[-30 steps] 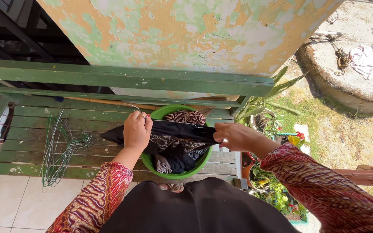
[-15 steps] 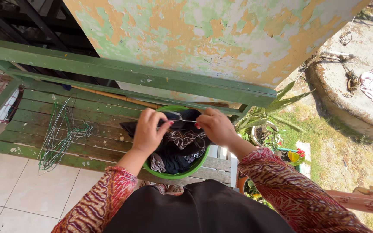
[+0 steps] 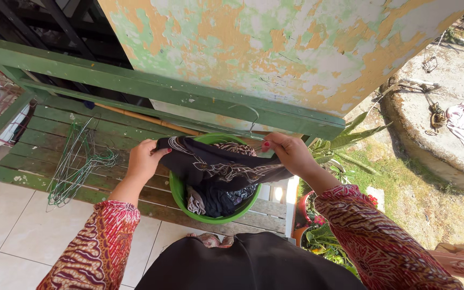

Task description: The person picks up various clothing items and undergarments from a bucket and places them onto wire hangers before hanging them on an outdoor clothesline.

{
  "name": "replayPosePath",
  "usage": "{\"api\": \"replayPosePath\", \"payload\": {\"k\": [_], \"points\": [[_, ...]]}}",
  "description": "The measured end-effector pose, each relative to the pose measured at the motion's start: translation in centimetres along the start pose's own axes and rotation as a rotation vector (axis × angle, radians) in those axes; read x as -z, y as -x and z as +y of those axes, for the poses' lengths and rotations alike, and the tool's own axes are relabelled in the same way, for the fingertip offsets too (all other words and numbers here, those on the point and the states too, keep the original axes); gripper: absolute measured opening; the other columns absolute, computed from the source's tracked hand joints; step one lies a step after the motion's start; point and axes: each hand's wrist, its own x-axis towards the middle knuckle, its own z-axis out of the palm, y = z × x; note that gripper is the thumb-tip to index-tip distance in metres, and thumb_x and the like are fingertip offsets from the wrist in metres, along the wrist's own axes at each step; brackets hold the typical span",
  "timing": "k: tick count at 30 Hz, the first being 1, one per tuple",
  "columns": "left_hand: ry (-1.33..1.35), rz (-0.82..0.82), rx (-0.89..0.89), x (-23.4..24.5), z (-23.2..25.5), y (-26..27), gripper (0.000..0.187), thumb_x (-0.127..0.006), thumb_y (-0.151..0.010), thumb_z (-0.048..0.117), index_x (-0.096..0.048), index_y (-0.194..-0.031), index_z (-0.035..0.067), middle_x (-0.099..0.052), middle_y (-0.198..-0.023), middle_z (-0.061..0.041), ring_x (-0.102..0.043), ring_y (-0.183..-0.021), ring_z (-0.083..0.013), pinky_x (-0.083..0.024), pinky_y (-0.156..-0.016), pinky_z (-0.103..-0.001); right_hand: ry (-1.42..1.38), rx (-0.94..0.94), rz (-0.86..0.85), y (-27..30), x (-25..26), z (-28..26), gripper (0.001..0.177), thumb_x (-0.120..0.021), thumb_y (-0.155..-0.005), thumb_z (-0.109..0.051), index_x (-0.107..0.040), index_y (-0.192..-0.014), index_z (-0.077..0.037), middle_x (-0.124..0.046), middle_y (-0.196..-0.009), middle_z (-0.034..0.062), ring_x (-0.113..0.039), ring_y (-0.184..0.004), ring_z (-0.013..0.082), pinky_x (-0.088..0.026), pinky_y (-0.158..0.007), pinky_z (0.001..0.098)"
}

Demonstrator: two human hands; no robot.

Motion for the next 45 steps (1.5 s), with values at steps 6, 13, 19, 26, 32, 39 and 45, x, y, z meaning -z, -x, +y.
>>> {"api": "replayPosePath", "payload": {"k": [6,13,19,26,32,39,45], "points": [[0.275,-0.229,-0.002,2.4,-2.1,-3.5,0.033,-0.078,-0.086,0.024,-0.069,-0.114,0.007,-0.075,-0.095,-0.005,-0.070,-0.081,-0.0151,-0.054,-0.073,-0.032,0.030,-0.131,0.186,-0.4,2.2,-2.2,0.021,-0.056,-0.100,-0.011,-0.072,-0.114,-0.013,-0.072,-0.071,-0.0017,-0.057,-0.057,0.0046,-0.045,-0.053,0.0230],[0.159,-0.035,0.022,1.7,1.3,-3.1,0.025,-0.065,-0.104,0.026,-0.057,-0.108,0.003,-0.066,-0.084,-0.015,-0.063,-0.077,-0.0306,-0.049,-0.071,-0.038,0.075,-0.248,0.223,-1.2,5.2,-4.7,0.016,-0.061,-0.102,-0.014,-0.076,-0.108,-0.011,-0.066,-0.063,0.0013,-0.056,-0.056,0.0066,-0.043,-0.052,0.0263],[-0.034,0.292,0.126,-3.4,-0.8,-3.7,0.044,-0.075,-0.094,0.036,-0.055,-0.096,-0.002,-0.060,-0.086,-0.018,-0.055,-0.076,-0.0296,-0.046,-0.072,-0.039,-0.053,-0.146,0.256,-1.1,3.6,-9.6,0.015,-0.060,-0.101,-0.008,-0.074,-0.104,-0.005,-0.070,-0.074,-0.0019,-0.059,-0.057,0.0054,-0.047,-0.051,0.0244],[0.860,-0.580,0.589,-13.7,-9.2,-1.6,0.035,-0.066,-0.093,0.022,-0.065,-0.123,0.005,-0.069,-0.097,0.001,-0.059,-0.077,-0.0096,-0.048,-0.068,-0.029,-0.043,-0.218,0.279,-0.4,-1.8,-12.1,0.013,-0.063,-0.099,-0.011,-0.075,-0.103,-0.009,-0.063,-0.060,0.0004,-0.058,-0.053,0.0059,-0.046,-0.050,0.0257],[0.373,-0.877,0.892,-13.3,-11.4,0.5,0.043,-0.068,-0.090,0.028,-0.065,-0.127,0.006,-0.074,-0.102,-0.008,-0.070,-0.091,-0.0246,-0.056,-0.077,-0.039,0.097,-0.349,0.310,-0.2,-2.8,-11.7,0.014,-0.065,-0.098,-0.021,-0.077,-0.102,-0.016,-0.062,-0.054,-0.0014,-0.060,-0.048,0.0076,-0.044,-0.048,0.0260],[0.513,-0.227,0.244,-9.2,-5.3,-1.6,0.046,-0.078,-0.086,0.029,-0.069,-0.120,-0.001,-0.073,-0.113,-0.017,-0.070,-0.108,-0.0335,-0.052,-0.089,-0.039,-0.038,-0.356,0.322,-0.1,-3.3,-9.3,0.015,-0.063,-0.101,-0.024,-0.075,-0.103,-0.015,-0.062,-0.057,-0.0014,-0.057,-0.051,0.0079,-0.042,-0.049,0.0270],[0.547,-0.646,0.426,-11.6,-6.7,-3.8,0.049,-0.076,-0.086,0.029,-0.066,-0.124,-0.001,-0.071,-0.121,-0.018,-0.070,-0.111,-0.0350,-0.052,-0.091,-0.040,0.062,-0.404,0.386,-0.9,-4.2,-8.0,0.014,-0.065,-0.100,-0.025,-0.077,-0.101,-0.018,-0.063,-0.054,-0.0016,-0.056,-0.046,0.0088,-0.040,-0.047,0.0282]]}}
